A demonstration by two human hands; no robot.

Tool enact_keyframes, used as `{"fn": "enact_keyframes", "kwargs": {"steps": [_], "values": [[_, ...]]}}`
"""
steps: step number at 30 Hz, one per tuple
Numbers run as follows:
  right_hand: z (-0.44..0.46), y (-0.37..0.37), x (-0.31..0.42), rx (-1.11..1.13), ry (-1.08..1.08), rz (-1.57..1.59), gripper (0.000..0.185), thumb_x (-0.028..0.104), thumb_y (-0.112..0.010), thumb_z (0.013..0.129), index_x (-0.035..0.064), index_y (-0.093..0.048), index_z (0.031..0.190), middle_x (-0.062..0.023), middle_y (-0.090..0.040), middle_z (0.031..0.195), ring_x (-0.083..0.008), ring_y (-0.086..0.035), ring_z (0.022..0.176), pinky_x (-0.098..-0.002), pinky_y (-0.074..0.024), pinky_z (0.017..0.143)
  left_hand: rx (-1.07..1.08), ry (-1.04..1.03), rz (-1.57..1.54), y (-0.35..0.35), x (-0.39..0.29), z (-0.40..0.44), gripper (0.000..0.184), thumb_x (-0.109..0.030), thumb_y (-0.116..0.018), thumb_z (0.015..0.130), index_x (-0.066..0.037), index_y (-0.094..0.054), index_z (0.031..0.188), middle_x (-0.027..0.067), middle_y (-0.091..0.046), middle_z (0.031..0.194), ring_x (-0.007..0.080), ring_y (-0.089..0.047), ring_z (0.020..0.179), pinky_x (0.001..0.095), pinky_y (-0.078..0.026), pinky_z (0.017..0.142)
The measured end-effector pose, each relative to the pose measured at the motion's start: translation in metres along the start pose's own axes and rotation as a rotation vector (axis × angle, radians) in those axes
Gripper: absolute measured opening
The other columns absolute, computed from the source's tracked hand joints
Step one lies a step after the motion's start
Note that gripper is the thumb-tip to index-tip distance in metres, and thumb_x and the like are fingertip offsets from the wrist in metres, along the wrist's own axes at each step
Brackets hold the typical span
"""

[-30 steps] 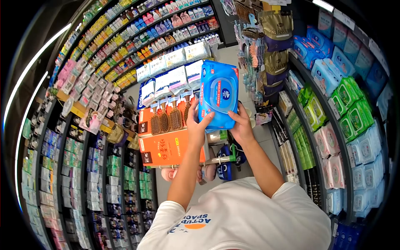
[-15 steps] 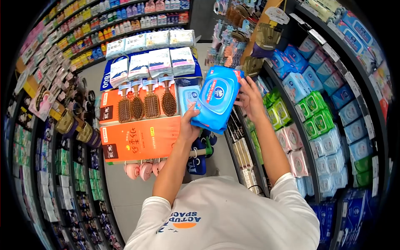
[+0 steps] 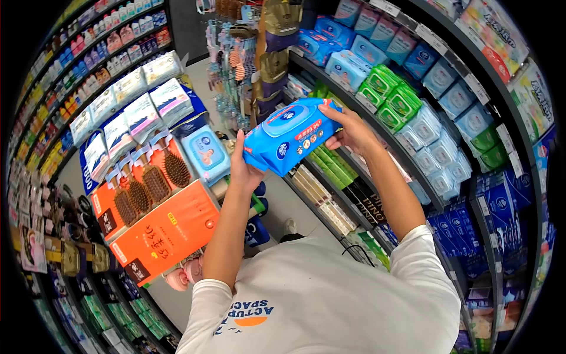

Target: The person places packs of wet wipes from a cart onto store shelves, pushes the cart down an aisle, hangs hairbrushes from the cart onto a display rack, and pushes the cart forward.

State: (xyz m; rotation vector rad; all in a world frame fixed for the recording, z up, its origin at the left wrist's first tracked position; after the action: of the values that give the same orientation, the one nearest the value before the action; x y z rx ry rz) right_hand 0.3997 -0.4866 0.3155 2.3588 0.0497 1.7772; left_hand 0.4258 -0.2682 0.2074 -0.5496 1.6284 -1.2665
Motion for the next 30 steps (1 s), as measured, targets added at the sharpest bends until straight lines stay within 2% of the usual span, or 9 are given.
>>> {"fn": "enact_keyframes", "kwargs": {"steps": [3,5,7,11,13,14,15,18,30], "values": [[-0.012,0.015,-0.008,-0.093,-0.018,-0.014,0.073,0.055,-0.071,0.073,-0.0066,-0.047,0.104,-0.0114,-0.058,0.08,-0.0159,-0.059,0.05,-0.0234,-0.0507,0.043,-0.02,0.074,-0.019,0.005,0.015,0.01,0.056,-0.053,-0.047,0.091,-0.006,-0.053,0.12,0.0077,-0.06,0.118,0.0208,-0.059,0.105,0.0389,-0.047,0.089],[-0.017,0.022,-0.013,-0.116,-0.011,-0.055,0.072,0.058,-0.067,0.074,-0.0046,-0.048,0.104,-0.0101,-0.057,0.077,-0.016,-0.06,0.051,-0.0248,-0.0516,0.045,-0.015,0.077,0.004,0.003,0.019,0.013,0.056,-0.053,-0.047,0.091,-0.006,-0.052,0.122,0.0077,-0.059,0.12,0.0215,-0.058,0.107,0.0389,-0.047,0.09],[-0.015,0.029,-0.024,-0.028,0.02,0.051,0.075,0.065,-0.057,0.078,-0.0022,-0.049,0.11,-0.0124,-0.06,0.083,-0.0186,-0.062,0.055,-0.03,-0.0549,0.052,0.015,0.061,0.038,0.001,0.02,0.019,0.062,-0.054,-0.046,0.091,-0.003,-0.049,0.125,0.0139,-0.057,0.122,0.0264,-0.056,0.109,0.0427,-0.044,0.095],[-0.007,0.034,-0.051,0.131,0.091,0.309,0.076,0.069,-0.046,0.083,0.0002,-0.049,0.116,-0.0142,-0.063,0.092,-0.0223,-0.065,0.065,-0.0358,-0.0564,0.063,0.108,0.051,0.117,0.001,0.015,0.019,0.066,-0.052,-0.052,0.089,-0.002,-0.044,0.131,0.0151,-0.055,0.122,0.0246,-0.056,0.11,0.0397,-0.044,0.095],[-0.005,0.027,-0.056,0.087,0.189,0.391,0.076,0.067,-0.038,0.087,-0.0003,-0.049,0.12,-0.0157,-0.064,0.101,-0.0248,-0.066,0.077,-0.0396,-0.0561,0.069,0.236,-0.13,0.331,-0.007,0.004,0.017,0.078,-0.052,-0.059,0.085,0.0,-0.035,0.138,0.0192,-0.052,0.125,0.0255,-0.055,0.113,0.0381,-0.045,0.096],[-0.007,0.021,-0.059,0.107,0.204,0.443,0.064,0.055,-0.045,0.091,-0.0013,-0.048,0.121,-0.0135,-0.063,0.106,-0.0227,-0.065,0.089,-0.0383,-0.0544,0.076,0.235,-0.129,0.371,-0.009,0.002,0.014,0.088,-0.053,-0.064,0.08,0.0,-0.029,0.141,0.0195,-0.051,0.126,0.0251,-0.054,0.113,0.0363,-0.047,0.093],[-0.004,0.018,-0.068,0.118,0.203,0.438,0.064,0.055,-0.045,0.091,-0.0013,-0.048,0.121,-0.0135,-0.063,0.106,-0.0227,-0.065,0.089,-0.0383,-0.0544,0.076,0.229,-0.139,0.37,-0.008,0.001,0.014,0.088,-0.053,-0.064,0.08,0.0,-0.029,0.141,0.0195,-0.051,0.126,0.0251,-0.054,0.113,0.0363,-0.047,0.093],[0.005,0.012,-0.089,0.199,0.263,0.548,0.053,0.03,-0.06,0.087,-0.003,-0.045,0.126,-0.0112,-0.058,0.116,-0.0177,-0.059,0.102,-0.0335,-0.047,0.09,0.103,-0.214,0.323,-0.002,-0.001,0.018,0.091,-0.056,-0.063,0.08,-0.001,-0.026,0.142,0.0183,-0.051,0.124,0.0246,-0.056,0.11,0.0372,-0.049,0.091],[0.03,-0.011,-0.092,0.289,0.253,0.543,0.052,0.026,-0.063,0.085,-0.0042,-0.046,0.124,-0.0115,-0.06,0.113,-0.0184,-0.061,0.098,-0.033,-0.0493,0.087,-0.06,-0.162,0.218,0.006,-0.018,0.012,0.074,-0.056,-0.053,0.087,0.003,-0.04,0.13,0.0185,-0.054,0.12,0.0265,-0.058,0.107,0.0382,-0.05,0.089]]}}
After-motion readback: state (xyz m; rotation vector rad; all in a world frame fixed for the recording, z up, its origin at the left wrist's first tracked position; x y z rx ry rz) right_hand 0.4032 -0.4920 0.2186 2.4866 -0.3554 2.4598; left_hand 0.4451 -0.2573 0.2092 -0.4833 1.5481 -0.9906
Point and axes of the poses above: each hand's wrist, its own z-axis towards the middle knuckle, its own y-axis out of the back of the hand, x = y × z, the point moved 4 cm from there along z, towards the middle knuckle
